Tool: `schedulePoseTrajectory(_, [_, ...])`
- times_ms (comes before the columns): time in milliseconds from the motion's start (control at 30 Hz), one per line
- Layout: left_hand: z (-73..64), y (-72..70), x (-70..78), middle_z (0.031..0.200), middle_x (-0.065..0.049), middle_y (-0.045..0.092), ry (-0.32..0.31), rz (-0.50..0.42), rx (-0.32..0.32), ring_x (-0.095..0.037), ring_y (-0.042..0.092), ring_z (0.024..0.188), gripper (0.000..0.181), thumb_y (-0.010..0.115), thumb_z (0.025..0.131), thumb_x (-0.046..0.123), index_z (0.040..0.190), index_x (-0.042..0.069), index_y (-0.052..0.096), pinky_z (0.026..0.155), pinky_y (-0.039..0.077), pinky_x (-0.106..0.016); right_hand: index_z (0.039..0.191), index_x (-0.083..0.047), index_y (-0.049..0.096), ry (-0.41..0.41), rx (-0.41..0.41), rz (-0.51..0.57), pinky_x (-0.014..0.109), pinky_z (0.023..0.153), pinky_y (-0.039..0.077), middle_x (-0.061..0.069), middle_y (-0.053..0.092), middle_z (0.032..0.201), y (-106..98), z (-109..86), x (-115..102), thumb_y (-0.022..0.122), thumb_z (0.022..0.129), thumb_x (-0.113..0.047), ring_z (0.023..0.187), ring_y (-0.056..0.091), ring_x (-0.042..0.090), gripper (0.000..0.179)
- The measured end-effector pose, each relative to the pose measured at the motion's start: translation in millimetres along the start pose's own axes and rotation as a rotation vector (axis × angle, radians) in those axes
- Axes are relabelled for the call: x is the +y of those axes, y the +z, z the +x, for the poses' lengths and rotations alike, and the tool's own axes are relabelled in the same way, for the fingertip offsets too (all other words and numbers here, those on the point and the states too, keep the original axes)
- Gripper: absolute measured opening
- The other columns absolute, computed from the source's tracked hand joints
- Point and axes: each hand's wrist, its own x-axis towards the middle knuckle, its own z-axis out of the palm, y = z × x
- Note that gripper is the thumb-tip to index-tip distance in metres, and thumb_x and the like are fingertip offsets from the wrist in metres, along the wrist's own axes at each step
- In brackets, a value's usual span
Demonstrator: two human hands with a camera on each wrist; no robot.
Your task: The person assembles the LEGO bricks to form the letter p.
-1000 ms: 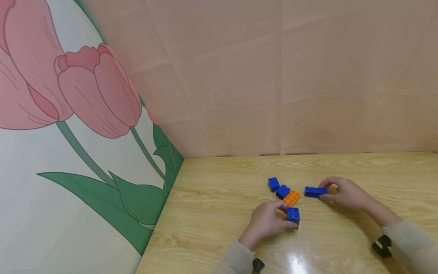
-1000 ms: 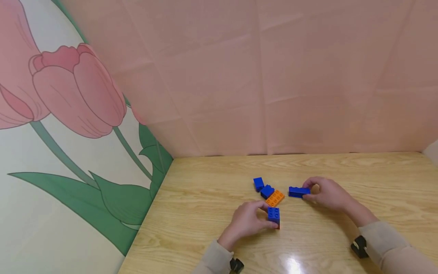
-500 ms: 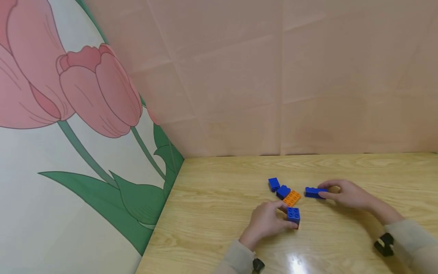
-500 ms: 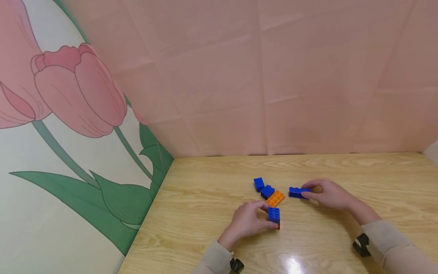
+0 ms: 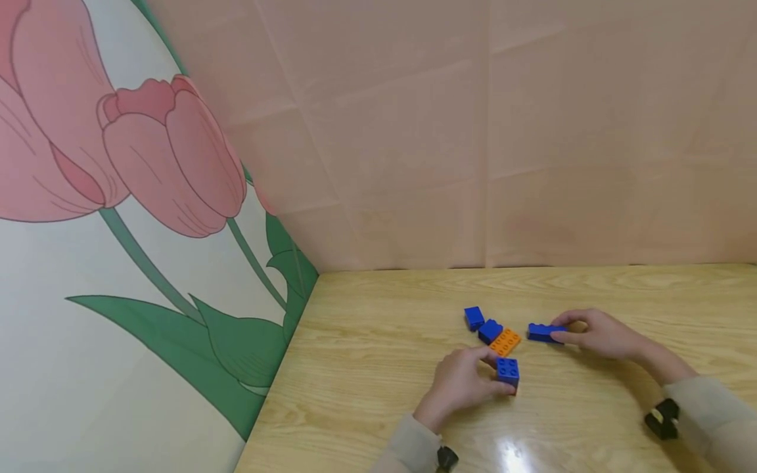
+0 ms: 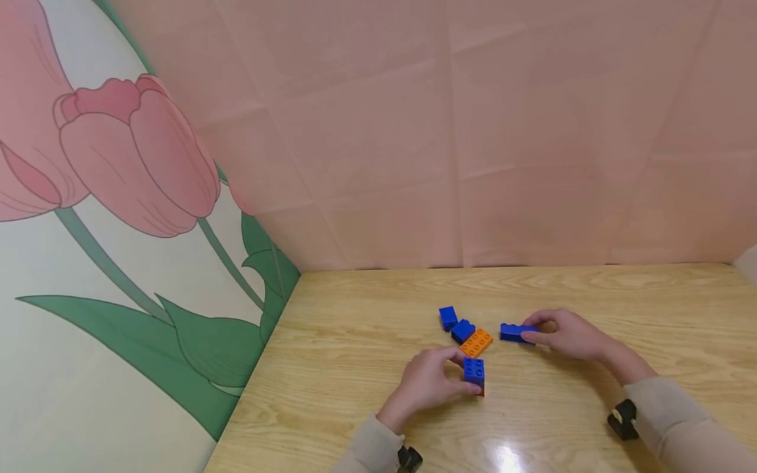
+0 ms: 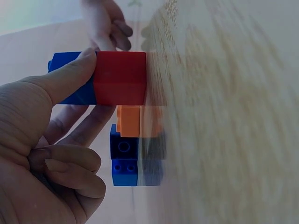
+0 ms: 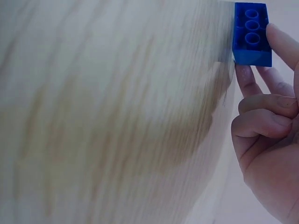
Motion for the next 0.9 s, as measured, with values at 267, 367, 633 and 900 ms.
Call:
schedulePoseTrajectory(267, [0.8,1.2,-0.9,0.096,0.031,0.062,0.001,-0.004,-0.002,0.002,0.059,0.096,0.033,0.088,0.078,0.052,0.103,0.038,0.072,0.083,0.047,-0.029,0.114,-0.011,0.071,-0.015,-0.018,0.004,0.029,0.071,0.052,0.005,0.068,0.113,-0.3,-0.2,-0.4,0.072,0.100,-0.035,0.096,0.058,0.017,0.028])
schedulePoseTrajectory(367, [0.8,1.6,-1.2,0.096,0.031,0.062,0.003,-0.004,-0.001,0.003,0.059,0.096,0.033,0.088,0.078,0.053,0.103,0.039,0.072,0.083,0.047,-0.028,0.113,-0.011,0.070,-0.018,-0.015,0.033,0.029,0.070,0.052,0.004,0.067,0.110,-0.2,-0.2,1.1,0.074,0.098,-0.033,0.094,0.058,0.015,0.027])
schedulePoseTrajectory(633, [0.8,2.3,-0.7,0.095,0.031,0.061,-0.001,0.002,0.004,0.003,0.059,0.095,0.033,0.089,0.078,0.053,0.102,0.039,0.071,0.082,0.047,-0.027,0.107,-0.016,0.071,-0.025,0.020,0.021,0.027,0.074,0.050,0.001,0.068,0.104,0.5,-1.9,5.5,0.078,0.095,-0.038,0.092,0.059,0.014,0.026])
schedulePoseTrajectory(900, [0.5,2.1,-0.5,0.095,0.031,0.062,-0.007,-0.021,0.002,0.003,0.059,0.095,0.033,0.089,0.078,0.051,0.103,0.039,0.071,0.084,0.047,-0.029,0.110,-0.019,0.071,-0.050,0.096,-0.040,0.030,0.080,0.051,0.000,0.068,0.110,1.3,-6.1,-0.4,0.082,0.090,-0.041,0.101,0.060,0.015,0.031])
